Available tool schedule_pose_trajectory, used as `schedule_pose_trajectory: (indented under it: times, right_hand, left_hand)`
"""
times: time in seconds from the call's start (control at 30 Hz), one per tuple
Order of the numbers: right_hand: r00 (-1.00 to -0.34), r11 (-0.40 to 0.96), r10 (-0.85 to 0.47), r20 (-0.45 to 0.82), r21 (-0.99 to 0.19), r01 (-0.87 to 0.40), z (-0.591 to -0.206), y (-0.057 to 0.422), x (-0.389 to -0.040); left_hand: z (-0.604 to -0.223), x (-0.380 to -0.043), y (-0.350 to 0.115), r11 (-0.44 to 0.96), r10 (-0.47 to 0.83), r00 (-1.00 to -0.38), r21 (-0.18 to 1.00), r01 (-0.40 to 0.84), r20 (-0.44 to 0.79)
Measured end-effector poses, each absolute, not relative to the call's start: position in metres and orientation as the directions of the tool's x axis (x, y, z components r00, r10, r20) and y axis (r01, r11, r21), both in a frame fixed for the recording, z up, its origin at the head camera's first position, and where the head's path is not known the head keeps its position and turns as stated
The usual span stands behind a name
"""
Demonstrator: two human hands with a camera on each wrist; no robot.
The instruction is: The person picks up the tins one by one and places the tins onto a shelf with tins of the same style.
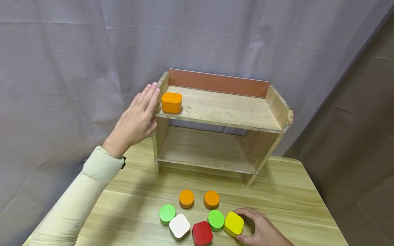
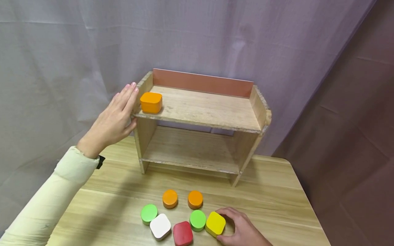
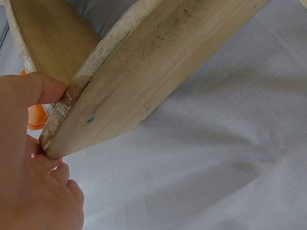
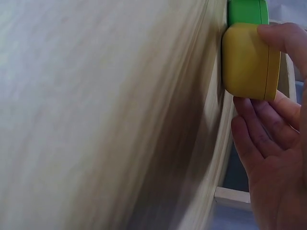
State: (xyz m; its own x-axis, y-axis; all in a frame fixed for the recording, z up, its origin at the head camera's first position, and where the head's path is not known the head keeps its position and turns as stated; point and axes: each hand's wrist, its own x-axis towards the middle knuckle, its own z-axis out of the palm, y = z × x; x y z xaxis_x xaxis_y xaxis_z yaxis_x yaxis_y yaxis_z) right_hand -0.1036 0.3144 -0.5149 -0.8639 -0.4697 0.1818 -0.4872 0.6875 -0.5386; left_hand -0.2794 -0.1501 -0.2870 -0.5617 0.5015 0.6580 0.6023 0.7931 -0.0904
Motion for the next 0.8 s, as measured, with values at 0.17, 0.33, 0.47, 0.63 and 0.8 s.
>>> schedule_pose_trajectory:
  times: [0.17, 0.33, 0.47, 0.63, 0.8]
  right_hand:
    - [-0.844, 0.690, -0.479, 0.240, -0.492, -0.531, -0.519, 0.315, -0.105]
    - [-0.868, 0.693, -0.459, 0.188, -0.536, -0.482, -0.513, 0.317, -0.104]
    - [-0.869, 0.692, -0.455, 0.194, -0.537, -0.482, -0.507, 0.318, -0.105]
    - [-0.830, 0.636, -0.489, 0.267, -0.543, -0.549, -0.499, 0.320, -0.107]
    - [-0.794, 0.600, -0.523, 0.309, -0.528, -0.601, -0.486, 0.320, -0.113]
  left_hand:
    - [-0.287, -0.280, -0.151, 0.792, 0.501, -0.565, -0.083, 0.605, 0.656]
    - [-0.287, -0.279, -0.150, 0.789, 0.502, -0.568, -0.077, 0.609, 0.652]
    - [-0.287, -0.278, -0.150, 0.790, 0.502, -0.573, -0.073, 0.609, 0.648]
    - [-0.286, -0.277, -0.150, 0.787, 0.504, -0.578, -0.067, 0.613, 0.642]
    - [-0.286, -0.277, -0.150, 0.789, 0.502, -0.581, -0.064, 0.611, 0.641]
